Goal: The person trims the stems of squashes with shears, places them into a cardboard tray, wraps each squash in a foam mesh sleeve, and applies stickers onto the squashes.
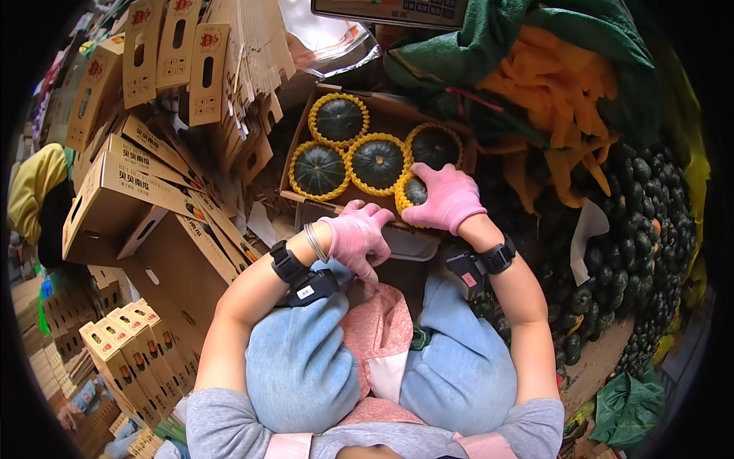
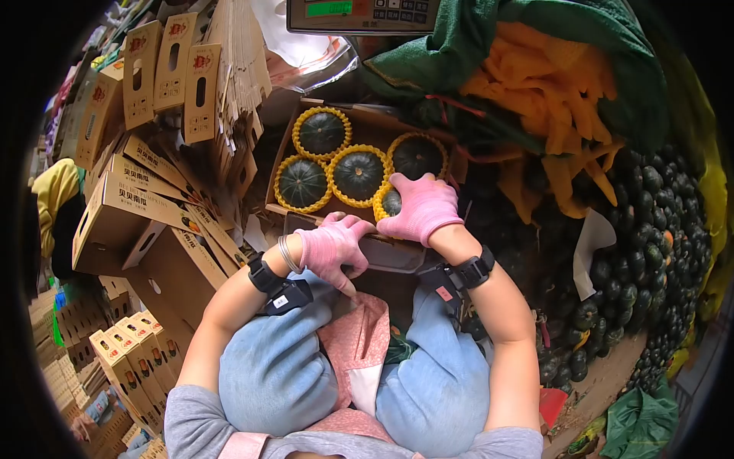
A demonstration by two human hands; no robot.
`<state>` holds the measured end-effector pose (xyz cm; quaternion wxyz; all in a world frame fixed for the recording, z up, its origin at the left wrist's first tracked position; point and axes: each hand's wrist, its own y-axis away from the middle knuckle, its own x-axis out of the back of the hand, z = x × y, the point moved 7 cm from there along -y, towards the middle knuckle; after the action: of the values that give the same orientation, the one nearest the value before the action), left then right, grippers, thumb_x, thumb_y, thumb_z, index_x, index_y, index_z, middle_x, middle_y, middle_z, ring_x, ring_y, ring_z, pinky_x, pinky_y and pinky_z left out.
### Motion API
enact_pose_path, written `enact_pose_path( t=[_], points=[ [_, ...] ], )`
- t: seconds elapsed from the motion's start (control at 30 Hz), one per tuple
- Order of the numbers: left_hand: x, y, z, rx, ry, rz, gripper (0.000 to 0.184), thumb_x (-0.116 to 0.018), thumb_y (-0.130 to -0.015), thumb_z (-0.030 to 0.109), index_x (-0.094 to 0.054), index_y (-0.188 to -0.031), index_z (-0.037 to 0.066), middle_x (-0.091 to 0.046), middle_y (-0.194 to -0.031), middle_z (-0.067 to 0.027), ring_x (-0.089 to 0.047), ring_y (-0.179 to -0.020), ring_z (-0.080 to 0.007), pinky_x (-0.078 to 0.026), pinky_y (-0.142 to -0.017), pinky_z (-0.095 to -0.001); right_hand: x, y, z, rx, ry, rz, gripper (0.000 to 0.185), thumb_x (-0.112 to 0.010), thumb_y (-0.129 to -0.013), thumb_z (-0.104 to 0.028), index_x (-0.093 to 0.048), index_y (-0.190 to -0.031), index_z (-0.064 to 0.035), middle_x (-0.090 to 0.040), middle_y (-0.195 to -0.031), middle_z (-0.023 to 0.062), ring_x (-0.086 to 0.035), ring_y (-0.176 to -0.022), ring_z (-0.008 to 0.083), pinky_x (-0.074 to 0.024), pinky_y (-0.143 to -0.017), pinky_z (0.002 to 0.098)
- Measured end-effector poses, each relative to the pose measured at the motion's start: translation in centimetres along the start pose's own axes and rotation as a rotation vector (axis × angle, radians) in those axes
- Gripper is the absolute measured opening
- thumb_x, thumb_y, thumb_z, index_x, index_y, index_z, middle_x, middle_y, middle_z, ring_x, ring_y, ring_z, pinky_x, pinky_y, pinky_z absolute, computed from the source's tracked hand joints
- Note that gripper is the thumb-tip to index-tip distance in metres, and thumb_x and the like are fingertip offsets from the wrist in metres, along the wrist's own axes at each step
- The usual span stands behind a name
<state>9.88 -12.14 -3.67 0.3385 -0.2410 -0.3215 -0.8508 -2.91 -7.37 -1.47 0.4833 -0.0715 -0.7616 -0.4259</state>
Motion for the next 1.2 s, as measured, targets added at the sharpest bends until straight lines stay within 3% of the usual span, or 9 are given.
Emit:
enact_pose_path(
  t=[0.2,0.3,0.47,0.63,0.83,0.9,0.97,1.1,1.2],
  points=[
    [0.0,-0.1,-0.3,0.005,0.075,-0.008,0.034,-0.076,-0.060,0.055,-0.067,-0.070,0.024,-0.046,-0.124,-0.0201,-0.039,-0.117,-0.0394,-0.029,-0.097,-0.0531,-3.6,0.7,-0.5,0.098,0.294,0.335,0.078,-0.067,-0.059,-0.069,-0.053,-0.122,-0.0251,-0.059,-0.092,0.0114,-0.055,-0.089,0.0257,-0.0348,-0.077,0.0405],
    [1.8,0.4,-1.2,-0.037,0.381,0.097,0.034,-0.070,-0.078,0.045,-0.067,-0.093,0.015,-0.054,-0.113,-0.0181,-0.051,-0.107,-0.0343,-0.041,-0.092,-0.0428,-1.7,1.6,0.1,0.143,0.251,0.362,0.076,-0.064,-0.061,-0.071,-0.056,-0.121,-0.0245,-0.061,-0.096,0.0100,-0.053,-0.096,0.0270,-0.0339,-0.085,0.0424],
    [6.8,0.8,-1.5,-0.025,0.519,0.729,0.011,-0.062,-0.085,0.008,-0.062,-0.094,0.001,-0.058,-0.083,-0.0093,-0.057,-0.078,-0.0205,-0.047,-0.071,-0.0294,5.2,2.4,12.2,-0.016,-0.393,1.231,0.026,-0.060,-0.085,-0.034,-0.061,-0.093,-0.0090,-0.062,-0.087,0.0156,-0.059,-0.079,0.0360,-0.0484,-0.069,0.0435],
    [7.8,-0.9,1.3,-0.196,0.430,0.713,0.011,-0.067,-0.080,0.005,-0.063,-0.090,0.004,-0.059,-0.081,-0.0093,-0.059,-0.074,-0.0253,-0.049,-0.067,-0.0317,8.0,-4.3,19.8,-0.424,-0.330,1.128,0.043,-0.061,-0.083,-0.031,-0.056,-0.121,-0.0135,-0.064,-0.100,0.0173,-0.061,-0.085,0.0380,-0.0493,-0.073,0.0452],
    [9.0,0.1,0.3,-0.055,0.223,0.861,0.013,-0.070,-0.076,0.007,-0.063,-0.088,0.007,-0.057,-0.078,-0.0082,-0.058,-0.073,-0.0267,-0.049,-0.064,-0.0334,10.1,-0.1,14.3,-0.248,0.304,1.193,0.029,-0.066,-0.072,-0.030,-0.064,-0.097,-0.0152,-0.055,-0.095,0.0085,-0.054,-0.093,0.0328,-0.0470,-0.070,0.0438],
    [10.1,0.3,2.0,-0.093,0.118,0.922,0.019,-0.073,-0.074,0.014,-0.062,-0.089,0.009,-0.056,-0.082,-0.0087,-0.057,-0.077,-0.0282,-0.049,-0.066,-0.0362,10.4,5.7,7.8,0.152,0.399,1.432,0.016,-0.069,-0.069,-0.016,-0.059,-0.079,-0.0088,-0.051,-0.078,0.0083,-0.051,-0.076,0.0298,-0.0437,-0.062,0.0417],
    [11.3,0.8,4.5,-0.198,0.060,1.043,0.027,-0.075,-0.074,0.024,-0.059,-0.090,0.008,-0.054,-0.085,-0.0094,-0.055,-0.078,-0.0306,-0.047,-0.067,-0.0389,9.0,7.2,4.9,0.437,-0.197,1.297,0.021,-0.071,-0.067,-0.008,-0.051,-0.072,-0.0045,-0.048,-0.071,0.0106,-0.048,-0.067,0.0303,-0.0401,-0.059,0.0373],
    [12.0,2.4,6.0,-0.190,0.117,1.197,0.032,-0.071,-0.078,0.032,-0.054,-0.087,0.005,-0.051,-0.082,-0.0126,-0.050,-0.073,-0.0334,-0.043,-0.064,-0.0395,6.7,7.3,1.2,0.770,-1.140,0.701,0.048,-0.062,-0.084,-0.049,-0.053,-0.079,-0.0026,-0.047,-0.076,0.0072,-0.050,-0.071,0.0199,-0.0403,-0.064,0.0305],
    [12.2,3.7,6.2,-0.305,0.329,1.202,0.027,-0.066,-0.084,0.027,-0.055,-0.092,0.004,-0.052,-0.084,-0.0144,-0.051,-0.076,-0.0356,-0.043,-0.066,-0.0397,6.0,7.3,-1.1,0.829,-1.605,0.364,0.073,-0.050,-0.076,-0.074,-0.051,-0.089,-0.0026,-0.046,-0.091,0.0025,-0.048,-0.085,0.0123,-0.0377,-0.082,0.0254]
  ],
)
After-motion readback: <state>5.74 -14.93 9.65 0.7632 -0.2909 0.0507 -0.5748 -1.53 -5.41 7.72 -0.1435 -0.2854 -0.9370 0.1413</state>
